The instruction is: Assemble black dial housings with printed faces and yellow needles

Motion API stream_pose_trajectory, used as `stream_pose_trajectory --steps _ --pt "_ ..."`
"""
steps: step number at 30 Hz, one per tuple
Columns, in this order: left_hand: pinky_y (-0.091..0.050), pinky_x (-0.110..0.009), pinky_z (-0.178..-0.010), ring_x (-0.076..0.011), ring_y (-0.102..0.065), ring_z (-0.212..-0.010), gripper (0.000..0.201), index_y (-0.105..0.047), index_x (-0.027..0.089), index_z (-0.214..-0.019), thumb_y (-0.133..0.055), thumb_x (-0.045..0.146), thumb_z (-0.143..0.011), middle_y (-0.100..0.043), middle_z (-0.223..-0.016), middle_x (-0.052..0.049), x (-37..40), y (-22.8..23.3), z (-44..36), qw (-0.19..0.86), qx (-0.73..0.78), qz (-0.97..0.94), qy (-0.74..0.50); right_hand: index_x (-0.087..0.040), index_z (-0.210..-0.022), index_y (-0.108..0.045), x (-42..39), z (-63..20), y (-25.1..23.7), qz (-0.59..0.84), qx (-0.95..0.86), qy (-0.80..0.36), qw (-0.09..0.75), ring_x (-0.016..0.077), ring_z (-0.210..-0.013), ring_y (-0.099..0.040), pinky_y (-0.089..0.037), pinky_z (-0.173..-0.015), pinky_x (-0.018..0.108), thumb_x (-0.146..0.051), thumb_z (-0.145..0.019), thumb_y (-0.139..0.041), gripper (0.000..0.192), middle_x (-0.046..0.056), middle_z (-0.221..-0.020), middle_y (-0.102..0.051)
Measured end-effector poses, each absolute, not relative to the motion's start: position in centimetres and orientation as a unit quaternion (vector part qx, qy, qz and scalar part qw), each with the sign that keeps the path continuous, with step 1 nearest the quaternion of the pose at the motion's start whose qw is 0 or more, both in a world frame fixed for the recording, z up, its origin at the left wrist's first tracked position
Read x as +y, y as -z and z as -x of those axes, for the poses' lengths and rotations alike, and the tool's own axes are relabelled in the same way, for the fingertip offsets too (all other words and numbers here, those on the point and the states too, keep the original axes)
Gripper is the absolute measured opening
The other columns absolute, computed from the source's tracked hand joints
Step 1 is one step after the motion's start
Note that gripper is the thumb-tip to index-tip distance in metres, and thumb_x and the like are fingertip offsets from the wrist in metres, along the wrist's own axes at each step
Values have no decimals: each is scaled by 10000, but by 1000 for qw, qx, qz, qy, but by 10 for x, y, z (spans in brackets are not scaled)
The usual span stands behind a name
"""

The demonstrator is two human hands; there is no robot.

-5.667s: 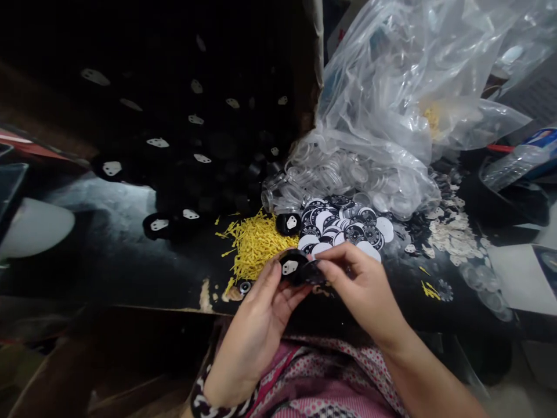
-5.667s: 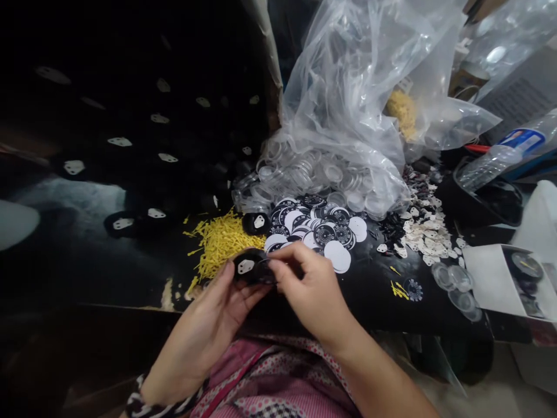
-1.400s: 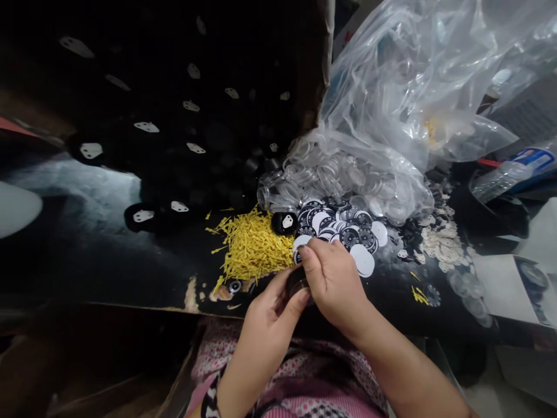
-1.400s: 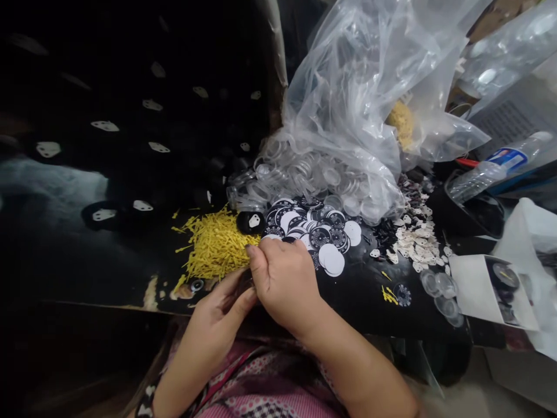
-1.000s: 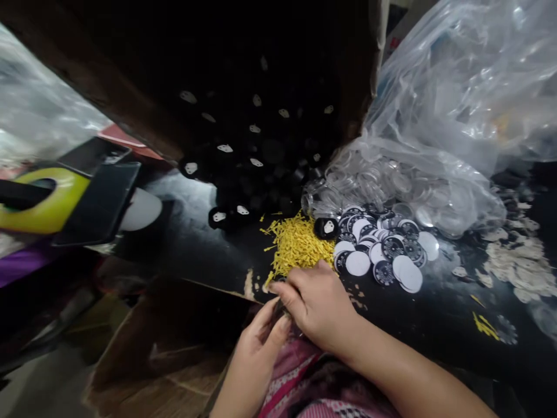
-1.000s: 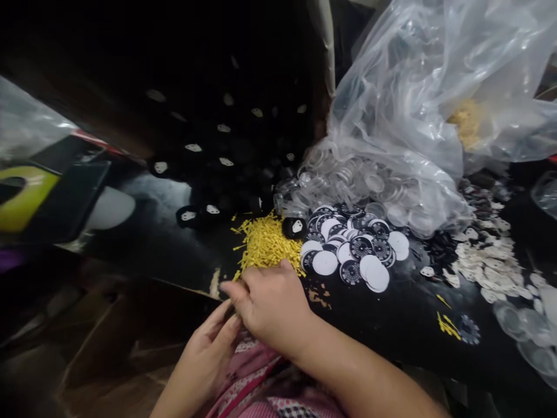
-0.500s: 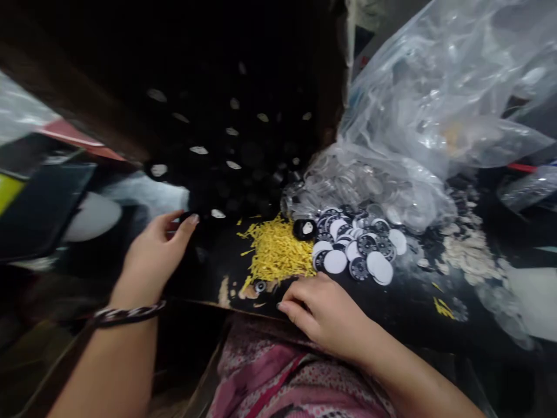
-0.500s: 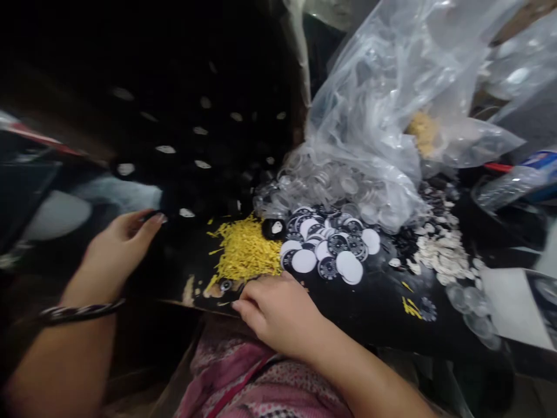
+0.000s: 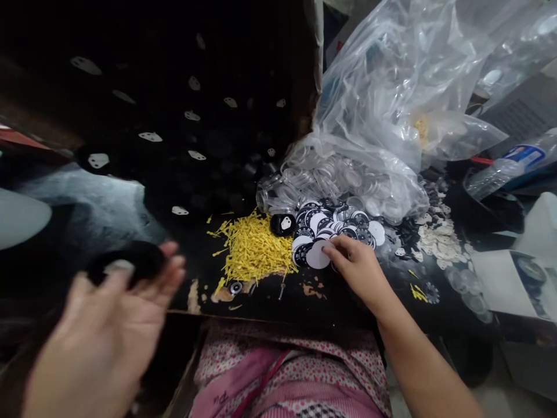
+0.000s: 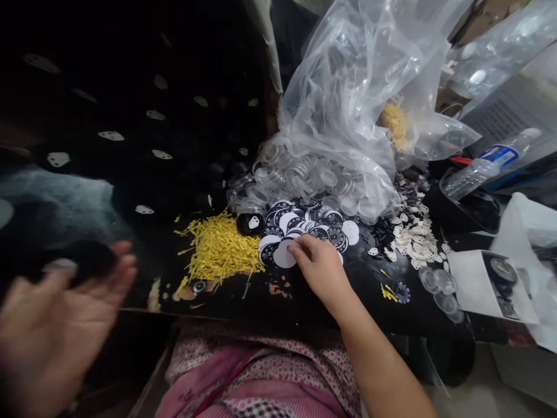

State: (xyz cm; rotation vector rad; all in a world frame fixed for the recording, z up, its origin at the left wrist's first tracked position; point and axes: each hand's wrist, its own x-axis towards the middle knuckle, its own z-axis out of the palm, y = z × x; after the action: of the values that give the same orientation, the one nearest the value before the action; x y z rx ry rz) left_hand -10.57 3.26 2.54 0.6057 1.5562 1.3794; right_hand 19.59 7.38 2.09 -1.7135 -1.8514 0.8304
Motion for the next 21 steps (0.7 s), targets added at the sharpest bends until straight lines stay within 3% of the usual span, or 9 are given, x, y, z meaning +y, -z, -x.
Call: stream_pose_trajectory --steps 2,4,8,13,16,21 --pt "-542 -342 -987 -229 -634 -1165 231 -599 291 -1062 -616 436 -882 -709 -1172 -5 18 -30 77 563 593 -127 -561 -216 -954 -721 71 -196 -24 617 -679 -278 285 175 -788 -634 -466 -753 316 -298 -929 -571 173 25 -844 -697" --pt "-581 -332 -907 -228 -693 -1044 303 -619 272 -1137 -657 390 -860 -710 -1189 -56 10 -31 51 640 541 -69 -541 -233 -1014 -742 65 -191 -30 597 -701 -243 305 186 -827 -633 -468 -786 334 -289 -936 -573 194 43 -885 -704" --pt "-581 -388 -905 -264 -674 -1096 393 -602 263 -1248 -584 453 -905 -685 -1249 -97 9 -26 17 734 428 -44 -525 -232 -1061 -735 53 -173 -43 497 -765 -307 270 167 -790 -649 -479 -783 326 -257 -939 -584 196 33 -870 -731" --pt "-556 -414 -950 -247 -678 -1077 367 -621 227 -1242 -599 390 -914 -700 -1214 -102 9 -21 9 737 416 -57 -530 -203 -992 -700 51 -165 -47 520 -674 -416 320 149 -797 -666 -512 -713 275 -215 -878 -630 135 16 -892 -721" --pt "-549 -385 -963 -238 -666 -1105 361 -639 226 -1232 -608 387 -911 -701 -1213 -92 8 -20 7 705 436 -79 -553 -206 -1073 -652 50 -163 -49 542 -636 -434 337 140 -773 -654 -508 -674 264 -176 -877 -596 205 11 -894 -706" --pt "-502 -292 -1008 -214 -561 -1269 311 -704 308 -1166 -658 402 -873 -651 -1323 -12 4 -19 -7 707 452 -95 -535 -211 -984 -653 44 -147 -53 516 -674 -401 344 142 -865 -641 -490 -771 277 -147 -897 -585 128 14 -940 -694"
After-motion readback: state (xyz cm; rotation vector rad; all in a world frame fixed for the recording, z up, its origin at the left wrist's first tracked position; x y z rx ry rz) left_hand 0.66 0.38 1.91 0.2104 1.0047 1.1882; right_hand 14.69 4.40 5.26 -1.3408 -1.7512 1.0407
